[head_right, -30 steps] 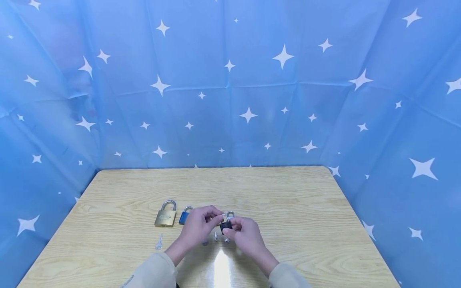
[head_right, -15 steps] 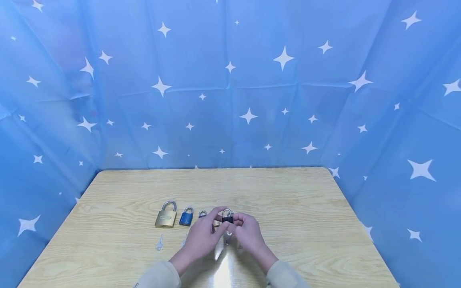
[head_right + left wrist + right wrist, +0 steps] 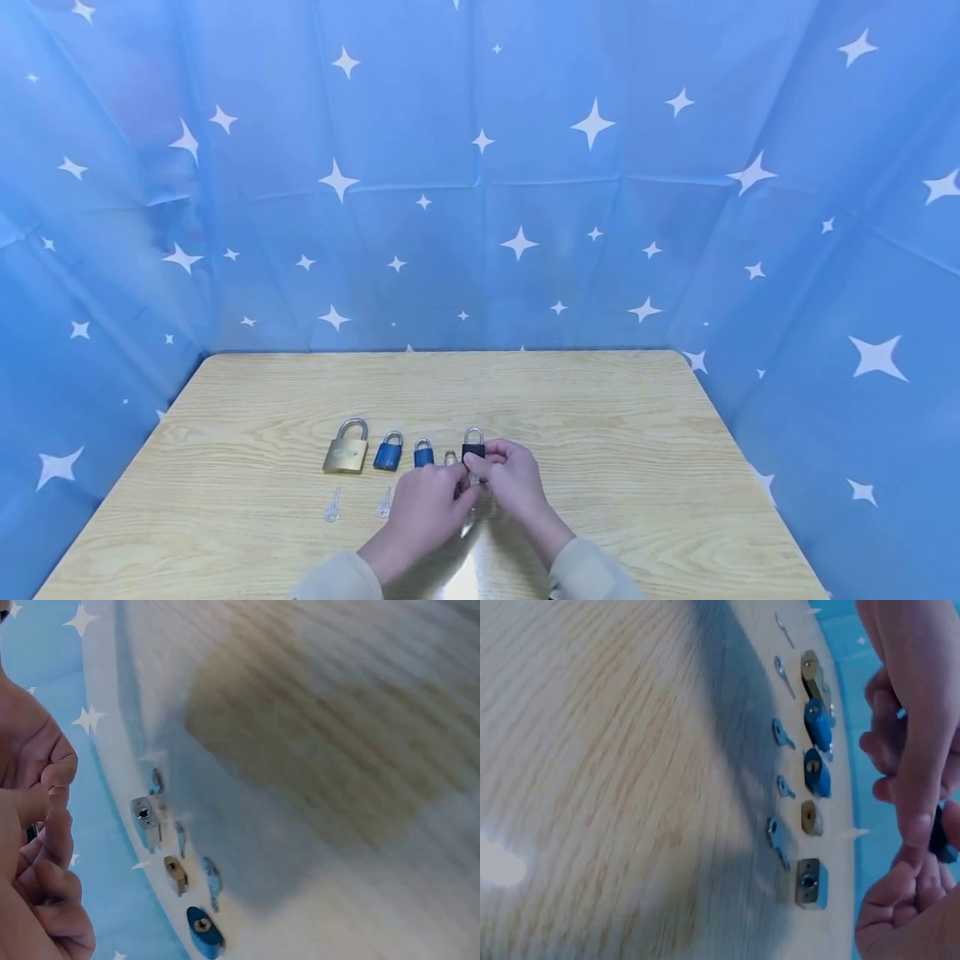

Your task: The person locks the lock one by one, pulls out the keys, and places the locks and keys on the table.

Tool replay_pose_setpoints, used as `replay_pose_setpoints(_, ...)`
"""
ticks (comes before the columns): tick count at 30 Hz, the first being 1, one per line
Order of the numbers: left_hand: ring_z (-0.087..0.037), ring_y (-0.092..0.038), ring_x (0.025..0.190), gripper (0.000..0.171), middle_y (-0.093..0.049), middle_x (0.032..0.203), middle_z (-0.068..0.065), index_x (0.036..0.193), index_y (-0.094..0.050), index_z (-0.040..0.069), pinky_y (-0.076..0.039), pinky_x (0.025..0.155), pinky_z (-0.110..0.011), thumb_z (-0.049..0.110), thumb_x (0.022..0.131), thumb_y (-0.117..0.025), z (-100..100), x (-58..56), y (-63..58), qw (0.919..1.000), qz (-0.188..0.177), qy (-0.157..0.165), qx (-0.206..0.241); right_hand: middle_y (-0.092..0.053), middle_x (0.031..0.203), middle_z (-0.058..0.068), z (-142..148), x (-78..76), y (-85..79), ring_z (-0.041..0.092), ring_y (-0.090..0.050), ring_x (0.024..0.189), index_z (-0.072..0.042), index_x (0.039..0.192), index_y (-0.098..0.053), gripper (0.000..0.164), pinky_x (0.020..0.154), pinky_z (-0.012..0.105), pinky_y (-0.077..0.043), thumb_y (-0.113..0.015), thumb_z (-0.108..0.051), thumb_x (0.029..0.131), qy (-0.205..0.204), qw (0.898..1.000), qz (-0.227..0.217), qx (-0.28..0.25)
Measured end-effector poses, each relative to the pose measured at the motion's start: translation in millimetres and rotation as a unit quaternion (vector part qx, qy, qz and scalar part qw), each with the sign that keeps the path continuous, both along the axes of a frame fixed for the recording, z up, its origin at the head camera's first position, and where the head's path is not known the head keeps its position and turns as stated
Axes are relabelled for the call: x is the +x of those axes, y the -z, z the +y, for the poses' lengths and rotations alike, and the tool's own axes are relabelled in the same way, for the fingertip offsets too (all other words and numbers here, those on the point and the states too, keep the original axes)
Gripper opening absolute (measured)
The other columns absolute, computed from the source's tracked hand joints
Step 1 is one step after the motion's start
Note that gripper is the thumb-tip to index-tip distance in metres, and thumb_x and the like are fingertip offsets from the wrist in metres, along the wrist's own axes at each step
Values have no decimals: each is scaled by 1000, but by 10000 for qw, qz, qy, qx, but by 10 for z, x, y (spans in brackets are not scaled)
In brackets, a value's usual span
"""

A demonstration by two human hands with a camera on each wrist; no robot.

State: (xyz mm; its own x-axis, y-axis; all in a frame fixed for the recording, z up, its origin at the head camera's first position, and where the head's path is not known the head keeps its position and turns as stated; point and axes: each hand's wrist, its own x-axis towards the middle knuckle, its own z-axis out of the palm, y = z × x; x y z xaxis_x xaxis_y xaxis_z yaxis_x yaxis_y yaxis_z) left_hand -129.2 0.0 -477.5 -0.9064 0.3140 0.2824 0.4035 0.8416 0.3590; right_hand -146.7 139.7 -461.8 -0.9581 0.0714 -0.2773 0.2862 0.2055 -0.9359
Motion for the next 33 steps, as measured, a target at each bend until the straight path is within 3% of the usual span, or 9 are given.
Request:
replay_pose_setpoints(4, -1, -33, 42, 36, -41, 47, 14, 61, -57, 23, -23, 39, -17, 45, 88, -67, 20, -24, -24, 9996, 214, -102, -141, -70, 82, 2, -30, 1, -32, 13, -54, 72, -1, 99, -65, 28, 61, 24, -39, -76, -20, 82, 89, 9999, -18, 48)
replay_pose_setpoints(11, -5, -37, 43, 38, -43, 48, 12, 59, -54, 23, -25, 39, -20, 40, 90, -65, 29, -43, -32, 9993, 172, -158, -281, -67, 78, 1, -48, -38, -35, 13, -53, 72, -2, 96, -65, 24, 62, 24, -40, -76, -18, 81, 143, 9999, 24, 52)
replay_pose_setpoints(19, -9, -48, 46, 33, -53, 53, 8, 69, -64, 20, -28, 40, -23, 43, 93, -61, 40, -49, -16, 9989, 70, -364, -301, -73, 92, 4, -62, -70, -29, 13, -63, 82, 1, 109, -64, 35, 75, 33, -48, -75, -19, 82, 90, 9996, -73, -276)
replay_pose_setpoints(23, -6, -44, 46, 30, -53, 53, 9, 71, -65, 19, -29, 41, -22, 40, 93, -60, 21, -66, 0, 9991, -143, -395, 53, -70, 94, 5, -64, -73, -39, 13, -60, 83, 1, 112, -65, 38, 76, 33, -47, -76, -20, 82, 124, 9995, -45, -270)
replay_pose_setpoints(28, 0, -38, 42, 31, -50, 51, 14, 64, -60, 23, -29, 41, -20, 36, 92, -60, -13, -108, -9, 9937, -786, -264, 754, -67, 88, 4, -60, -78, -47, 15, -58, 81, 0, 107, -67, 32, 76, 33, -45, -75, -18, 83, 126, 9996, -24, -235)
replay_pose_setpoints(33, 1, -37, 40, 31, -47, 49, 16, 62, -60, 24, -29, 41, -20, 36, 91, -61, -14, -117, -51, 9908, -993, -264, 882, -65, 85, 3, -61, -87, -48, 15, -55, 80, -1, 102, -67, 27, 73, 30, -43, -75, -18, 83, 139, 9998, 20, -149)
